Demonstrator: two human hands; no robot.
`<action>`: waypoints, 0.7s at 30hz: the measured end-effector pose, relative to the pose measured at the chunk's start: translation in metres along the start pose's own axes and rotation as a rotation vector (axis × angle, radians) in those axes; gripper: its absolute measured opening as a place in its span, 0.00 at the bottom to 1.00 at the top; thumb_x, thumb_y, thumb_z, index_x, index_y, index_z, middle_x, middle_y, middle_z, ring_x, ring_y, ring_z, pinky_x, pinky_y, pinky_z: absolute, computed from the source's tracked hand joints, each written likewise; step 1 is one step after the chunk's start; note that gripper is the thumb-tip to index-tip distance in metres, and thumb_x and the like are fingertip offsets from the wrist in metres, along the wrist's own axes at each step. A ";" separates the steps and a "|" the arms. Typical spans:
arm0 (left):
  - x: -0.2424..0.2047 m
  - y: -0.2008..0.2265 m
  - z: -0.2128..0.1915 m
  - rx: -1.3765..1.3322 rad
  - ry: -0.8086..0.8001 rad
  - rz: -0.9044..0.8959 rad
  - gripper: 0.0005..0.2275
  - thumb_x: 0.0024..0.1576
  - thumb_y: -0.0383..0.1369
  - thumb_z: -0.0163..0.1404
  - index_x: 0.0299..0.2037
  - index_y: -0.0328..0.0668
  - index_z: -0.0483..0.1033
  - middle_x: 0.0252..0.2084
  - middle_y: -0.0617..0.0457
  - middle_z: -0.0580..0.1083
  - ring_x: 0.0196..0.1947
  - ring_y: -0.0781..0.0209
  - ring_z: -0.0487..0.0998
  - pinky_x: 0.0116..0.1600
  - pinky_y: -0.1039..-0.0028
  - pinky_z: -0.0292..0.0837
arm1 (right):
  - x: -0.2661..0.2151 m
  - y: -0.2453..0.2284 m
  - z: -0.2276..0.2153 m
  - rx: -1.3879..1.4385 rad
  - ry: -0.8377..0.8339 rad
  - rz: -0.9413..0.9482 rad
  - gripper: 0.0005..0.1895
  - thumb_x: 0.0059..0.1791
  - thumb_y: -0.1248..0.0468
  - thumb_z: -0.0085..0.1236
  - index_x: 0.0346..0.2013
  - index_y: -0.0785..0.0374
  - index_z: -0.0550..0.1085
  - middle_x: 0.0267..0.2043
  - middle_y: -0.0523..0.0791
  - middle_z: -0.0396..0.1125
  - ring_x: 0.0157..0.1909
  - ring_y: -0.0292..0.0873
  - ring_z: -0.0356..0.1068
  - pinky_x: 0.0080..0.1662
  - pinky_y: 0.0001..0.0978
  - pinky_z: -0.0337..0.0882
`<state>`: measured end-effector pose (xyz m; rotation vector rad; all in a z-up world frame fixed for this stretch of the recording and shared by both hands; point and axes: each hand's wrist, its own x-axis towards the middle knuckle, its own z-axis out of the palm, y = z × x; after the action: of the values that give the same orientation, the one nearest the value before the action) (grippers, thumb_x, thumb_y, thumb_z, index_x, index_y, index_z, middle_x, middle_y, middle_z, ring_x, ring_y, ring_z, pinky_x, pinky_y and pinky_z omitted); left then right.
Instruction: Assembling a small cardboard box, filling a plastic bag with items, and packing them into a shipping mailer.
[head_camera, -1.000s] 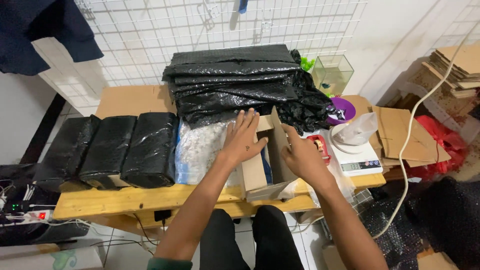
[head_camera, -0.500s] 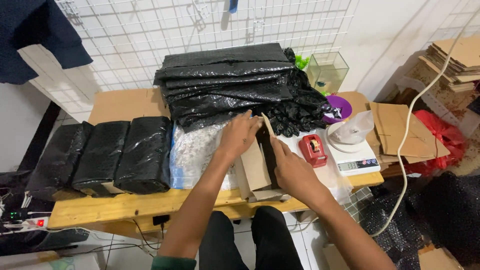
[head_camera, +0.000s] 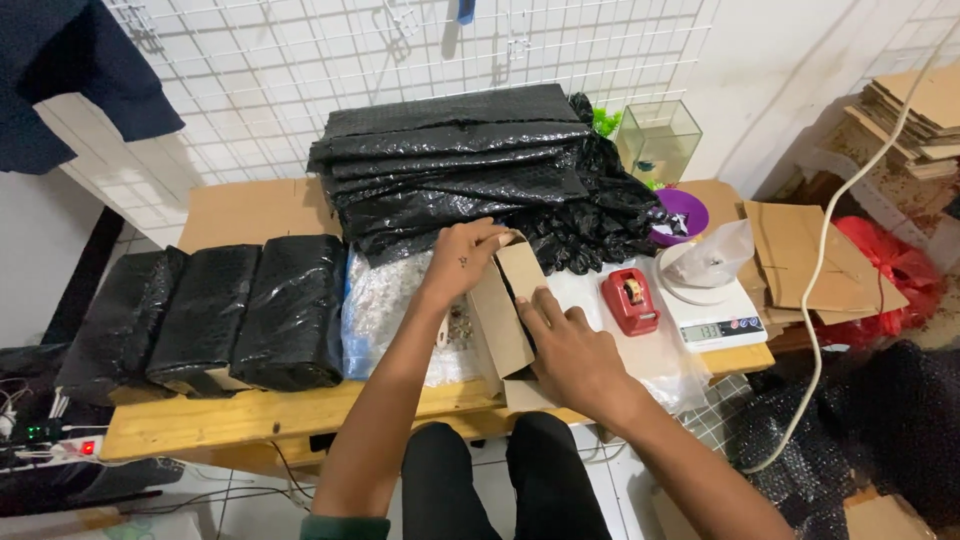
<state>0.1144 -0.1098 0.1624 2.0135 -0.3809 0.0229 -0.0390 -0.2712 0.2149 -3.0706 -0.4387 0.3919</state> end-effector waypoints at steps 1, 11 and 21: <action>-0.002 0.001 0.000 0.002 0.000 0.001 0.12 0.64 0.36 0.52 0.53 0.44 0.82 0.64 0.32 0.70 0.65 0.29 0.67 0.67 0.44 0.65 | 0.001 0.002 -0.001 0.001 0.001 0.000 0.38 0.50 0.65 0.54 0.73 0.55 0.51 0.75 0.55 0.46 0.66 0.63 0.62 0.46 0.59 0.79; -0.011 -0.011 0.007 0.185 -0.178 0.171 0.15 0.67 0.43 0.45 0.57 0.51 0.80 0.67 0.35 0.68 0.69 0.30 0.64 0.72 0.43 0.55 | -0.006 0.025 -0.015 0.213 -0.148 -0.091 0.48 0.46 0.51 0.59 0.76 0.59 0.49 0.79 0.58 0.37 0.74 0.68 0.48 0.56 0.66 0.72; -0.019 -0.035 0.011 0.160 -0.145 0.300 0.20 0.70 0.33 0.36 0.72 0.43 0.61 0.65 0.32 0.65 0.69 0.33 0.61 0.72 0.44 0.52 | -0.014 0.034 -0.005 0.454 -0.091 -0.149 0.42 0.47 0.65 0.55 0.75 0.63 0.51 0.78 0.64 0.37 0.75 0.72 0.44 0.65 0.65 0.62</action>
<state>0.1044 -0.1004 0.1237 2.1040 -0.7931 0.0967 -0.0408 -0.3080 0.2218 -2.5725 -0.4970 0.5408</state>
